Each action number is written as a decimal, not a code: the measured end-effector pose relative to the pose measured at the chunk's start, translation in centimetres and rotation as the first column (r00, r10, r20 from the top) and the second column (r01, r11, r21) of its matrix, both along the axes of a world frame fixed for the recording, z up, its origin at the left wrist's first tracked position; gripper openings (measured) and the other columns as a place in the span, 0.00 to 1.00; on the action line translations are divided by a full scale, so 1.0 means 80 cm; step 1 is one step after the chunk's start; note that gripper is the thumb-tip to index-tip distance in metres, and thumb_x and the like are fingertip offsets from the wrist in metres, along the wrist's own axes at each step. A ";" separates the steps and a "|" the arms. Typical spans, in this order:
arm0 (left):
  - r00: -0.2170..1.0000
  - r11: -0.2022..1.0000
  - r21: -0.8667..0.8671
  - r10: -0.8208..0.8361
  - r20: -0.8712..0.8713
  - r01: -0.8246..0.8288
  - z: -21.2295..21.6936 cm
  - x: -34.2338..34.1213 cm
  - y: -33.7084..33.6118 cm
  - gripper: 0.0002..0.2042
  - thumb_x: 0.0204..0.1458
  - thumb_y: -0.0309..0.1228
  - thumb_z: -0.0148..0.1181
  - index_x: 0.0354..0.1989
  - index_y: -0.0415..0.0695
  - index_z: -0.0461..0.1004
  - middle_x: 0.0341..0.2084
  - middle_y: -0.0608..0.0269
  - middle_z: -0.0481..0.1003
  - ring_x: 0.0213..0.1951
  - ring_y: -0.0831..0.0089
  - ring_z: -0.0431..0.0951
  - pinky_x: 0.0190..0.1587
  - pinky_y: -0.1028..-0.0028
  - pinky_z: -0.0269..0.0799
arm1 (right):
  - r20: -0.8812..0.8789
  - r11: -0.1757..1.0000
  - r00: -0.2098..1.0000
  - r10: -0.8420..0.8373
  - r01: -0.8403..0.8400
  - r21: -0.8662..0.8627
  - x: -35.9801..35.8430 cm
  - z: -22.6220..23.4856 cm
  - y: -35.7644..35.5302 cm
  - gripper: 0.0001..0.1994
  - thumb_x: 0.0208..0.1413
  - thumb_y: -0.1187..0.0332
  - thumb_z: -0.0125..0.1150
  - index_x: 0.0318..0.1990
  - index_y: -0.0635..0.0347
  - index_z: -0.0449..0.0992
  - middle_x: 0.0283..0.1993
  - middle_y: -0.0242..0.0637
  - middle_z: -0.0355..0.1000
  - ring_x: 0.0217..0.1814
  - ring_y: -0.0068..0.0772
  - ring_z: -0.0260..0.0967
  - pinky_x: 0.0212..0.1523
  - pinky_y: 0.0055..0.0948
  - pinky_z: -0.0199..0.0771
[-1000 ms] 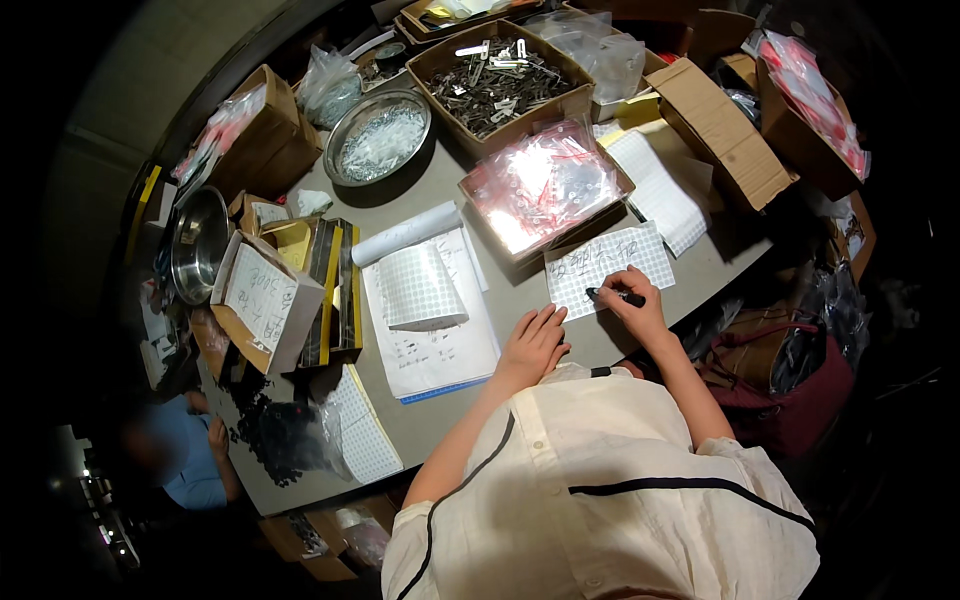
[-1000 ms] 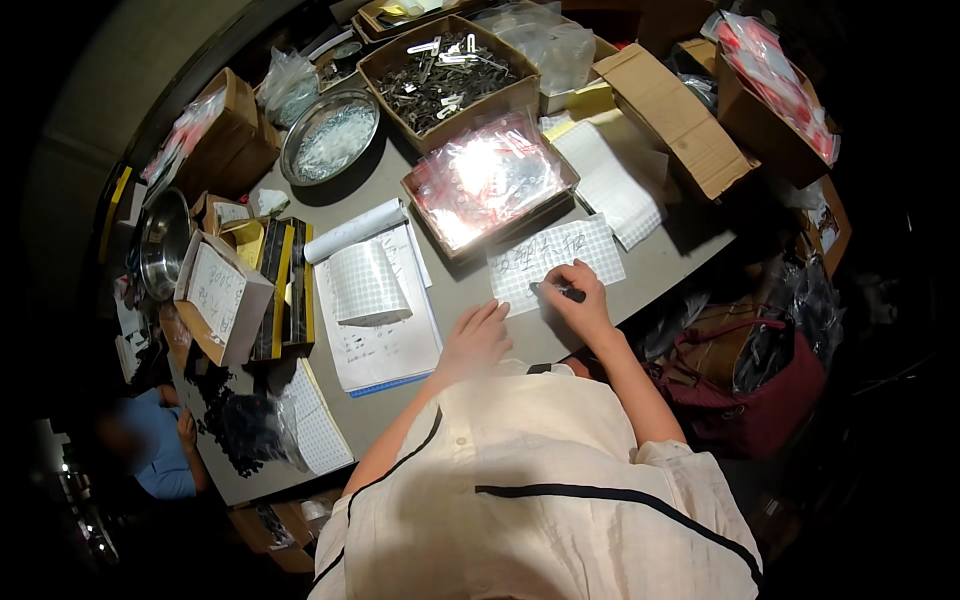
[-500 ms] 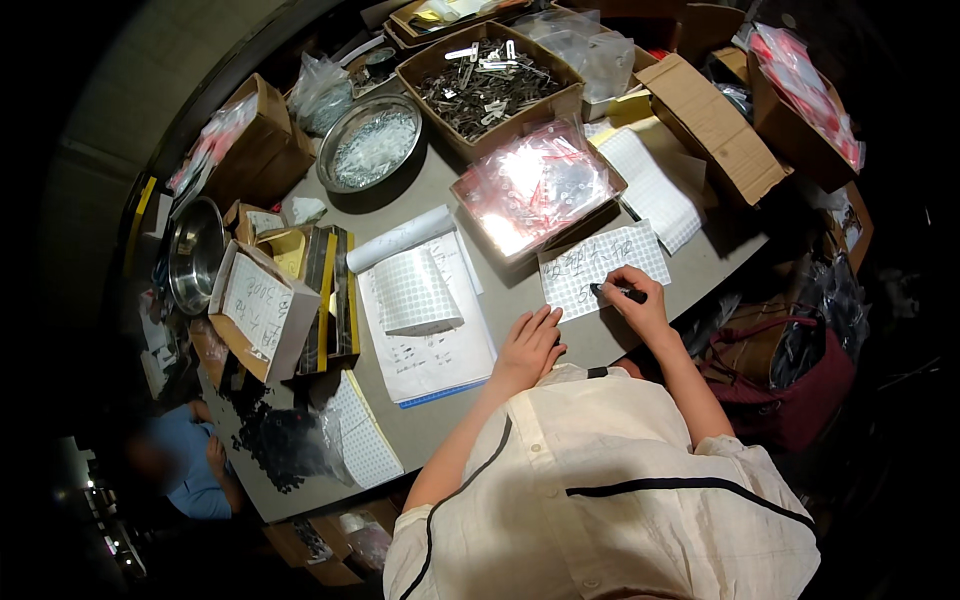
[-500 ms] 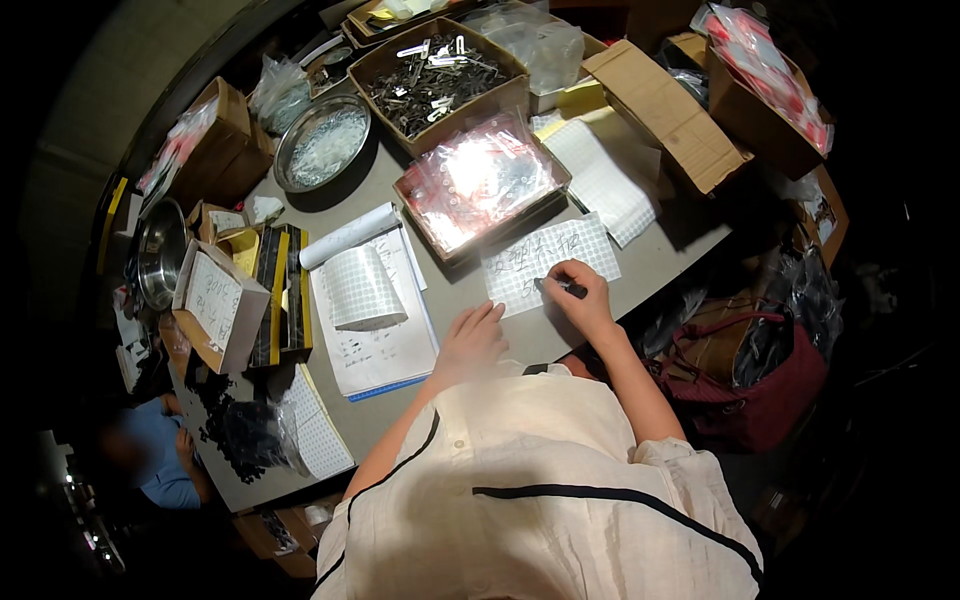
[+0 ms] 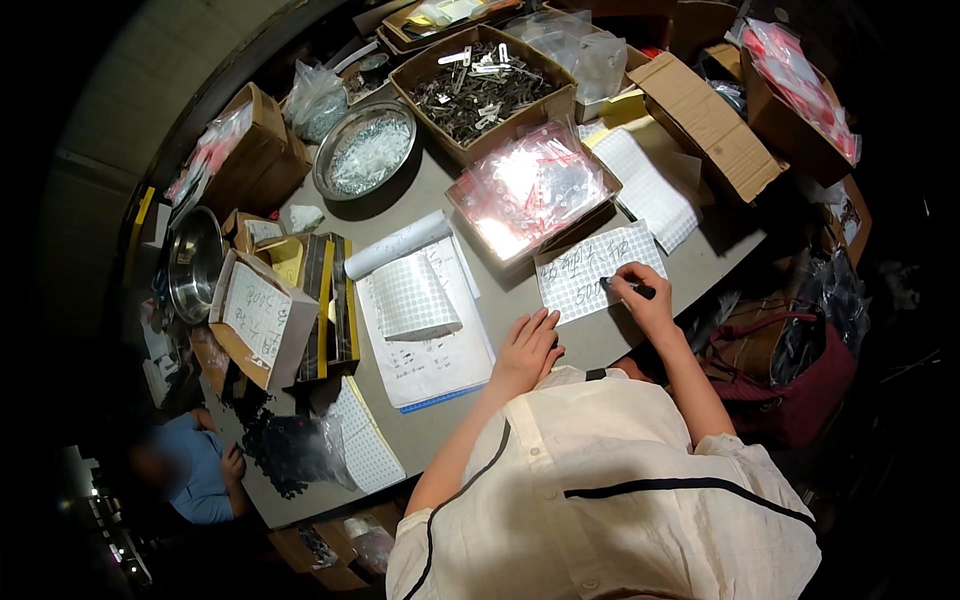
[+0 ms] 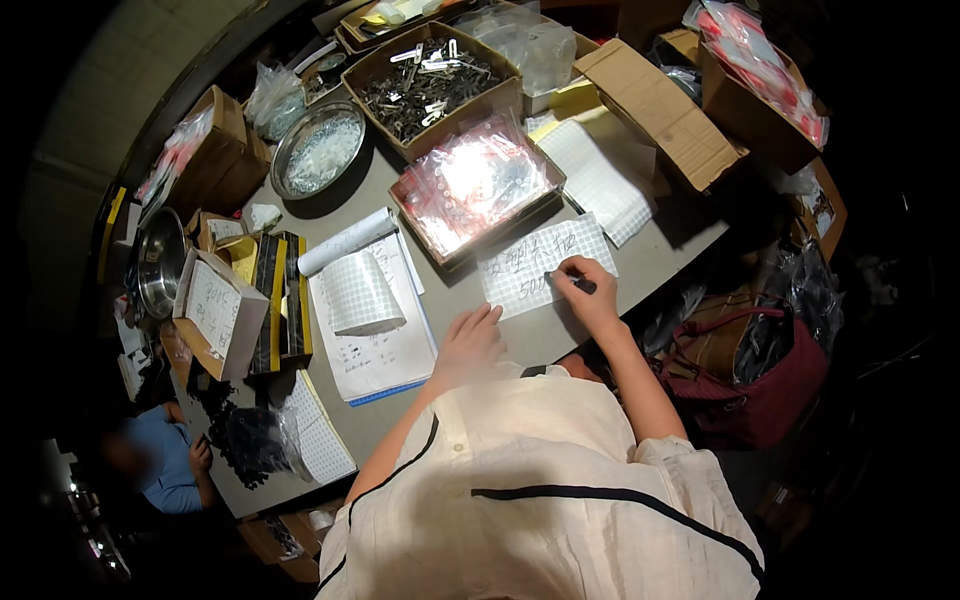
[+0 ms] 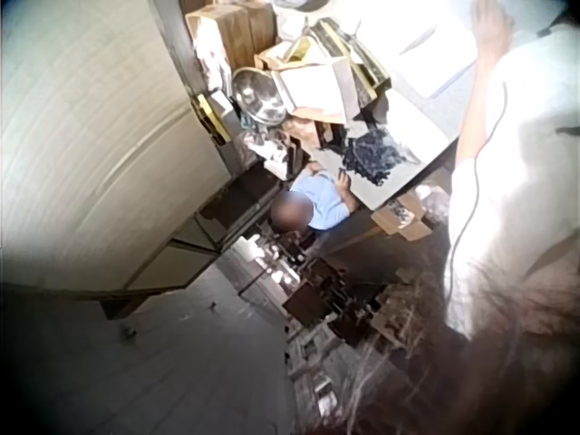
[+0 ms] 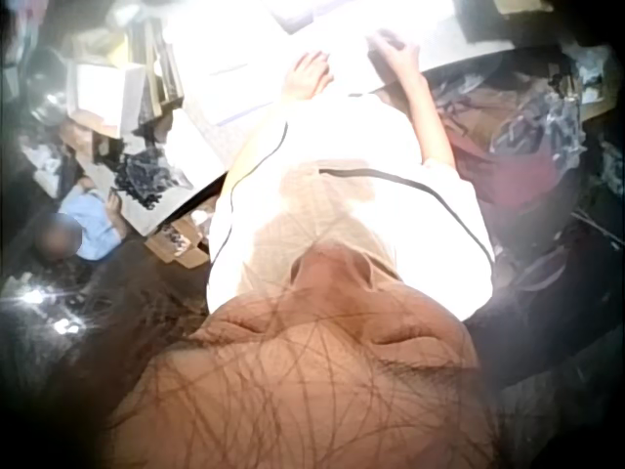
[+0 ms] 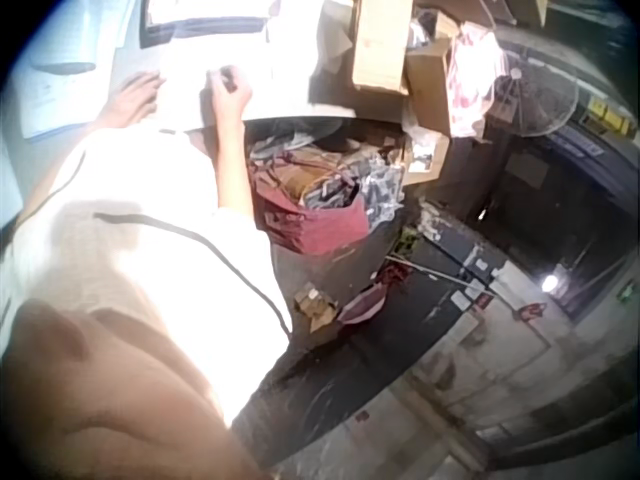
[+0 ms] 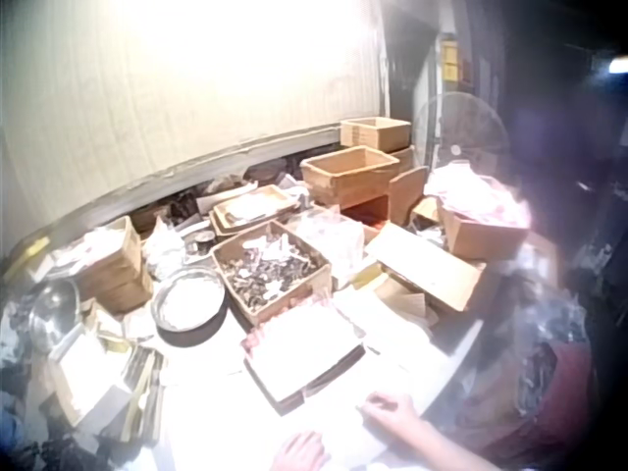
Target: The person writes on a label, places it on a box, and then sorts small white plastic pieces from a metal bowl onto the table. They handle the pieces one by one, separating them into a pile.
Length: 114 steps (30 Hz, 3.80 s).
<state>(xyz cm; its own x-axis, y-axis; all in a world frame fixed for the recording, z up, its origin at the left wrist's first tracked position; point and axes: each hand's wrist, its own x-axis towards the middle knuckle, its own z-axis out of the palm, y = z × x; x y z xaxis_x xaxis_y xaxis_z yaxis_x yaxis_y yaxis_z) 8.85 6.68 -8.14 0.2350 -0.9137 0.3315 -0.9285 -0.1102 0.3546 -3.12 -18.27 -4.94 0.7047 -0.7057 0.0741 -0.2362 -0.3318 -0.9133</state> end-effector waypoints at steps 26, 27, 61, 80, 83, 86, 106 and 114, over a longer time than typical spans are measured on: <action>0.999 0.999 -0.033 -0.005 -0.048 0.004 0.004 0.003 0.003 0.12 0.56 0.34 0.68 0.42 0.41 0.75 0.61 0.55 0.74 0.64 0.57 0.71 0.66 0.58 0.65 | -0.009 0.937 0.997 0.081 -0.079 -0.341 -0.011 0.017 -0.030 0.06 0.52 0.71 0.67 0.34 0.65 0.79 0.35 0.37 0.77 0.37 0.33 0.74 0.49 0.30 0.75; 0.998 0.999 -0.047 -0.011 -0.063 0.008 0.002 0.004 0.004 0.12 0.56 0.34 0.68 0.42 0.41 0.76 0.61 0.55 0.73 0.64 0.57 0.71 0.65 0.58 0.66 | 0.044 0.960 0.995 0.093 -0.078 -0.270 -0.007 0.030 -0.021 0.06 0.53 0.72 0.67 0.35 0.66 0.79 0.35 0.37 0.78 0.37 0.30 0.74 0.49 0.29 0.74; 0.611 0.991 -0.038 0.051 -0.790 -0.131 0.152 -0.011 0.000 0.16 0.70 0.38 0.51 0.32 0.41 0.73 0.17 0.71 0.66 0.19 0.81 0.64 0.24 0.77 0.59 | 0.336 0.484 0.879 0.337 -0.468 0.739 0.032 0.148 0.090 0.19 0.69 0.58 0.55 0.28 0.62 0.74 0.20 0.31 0.67 0.13 0.18 0.54 0.18 0.21 0.57; -0.183 0.945 0.273 0.241 -0.953 -0.179 0.227 -0.026 0.064 0.14 0.69 0.40 0.55 0.37 0.42 0.77 0.18 0.70 0.72 0.18 0.85 0.69 0.20 0.82 0.62 | 0.342 0.193 0.397 0.852 -0.844 0.500 0.071 0.149 0.045 0.14 0.57 0.64 0.68 0.44 0.66 0.83 0.35 0.40 0.80 0.33 0.27 0.76 0.35 0.28 0.75; -0.040 0.923 0.368 0.366 -0.930 -0.107 0.249 -0.024 0.069 0.15 0.68 0.39 0.55 0.37 0.39 0.78 0.21 0.65 0.76 0.22 0.80 0.76 0.23 0.78 0.71 | 0.042 0.180 0.199 0.979 -0.943 0.280 0.082 0.190 0.054 0.16 0.58 0.62 0.68 0.47 0.65 0.83 0.35 0.40 0.80 0.32 0.29 0.77 0.36 0.30 0.76; -0.028 0.951 0.299 0.297 -0.954 -0.077 0.249 -0.027 0.065 0.14 0.68 0.38 0.56 0.40 0.38 0.77 0.20 0.63 0.76 0.21 0.78 0.77 0.25 0.77 0.73 | -0.156 0.092 0.065 0.986 -0.981 0.173 0.083 0.234 0.065 0.16 0.60 0.63 0.65 0.51 0.62 0.79 0.35 0.43 0.80 0.32 0.36 0.80 0.35 0.32 0.77; 0.596 0.948 -0.256 -0.098 -0.797 -0.187 0.331 -0.046 0.042 0.27 0.43 0.29 0.66 0.55 0.34 0.75 0.36 0.42 0.82 0.38 0.48 0.84 0.43 0.62 0.79 | 0.051 0.314 0.310 0.949 -0.925 -0.212 0.031 0.280 0.117 0.13 0.37 0.74 0.68 0.35 0.68 0.81 0.25 0.41 0.74 0.26 0.36 0.72 0.31 0.30 0.71; 0.596 0.967 -0.217 -0.098 -0.797 -0.132 0.345 -0.048 0.046 0.26 0.46 0.28 0.64 0.57 0.36 0.74 0.42 0.43 0.81 0.43 0.49 0.84 0.47 0.64 0.79 | 0.008 0.160 0.164 0.986 -0.955 -0.251 0.029 0.295 0.104 0.17 0.43 0.70 0.75 0.44 0.63 0.85 0.27 0.40 0.77 0.27 0.37 0.75 0.29 0.31 0.73</action>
<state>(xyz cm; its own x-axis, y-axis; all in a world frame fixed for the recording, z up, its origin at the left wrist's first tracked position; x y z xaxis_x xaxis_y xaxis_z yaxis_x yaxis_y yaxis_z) 5.03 10.38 19.45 0.5232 -0.8289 0.1978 -0.2578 0.0672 0.9639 -0.84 -9.98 18.69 0.7706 0.5844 0.2543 0.5052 -0.3168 -0.8027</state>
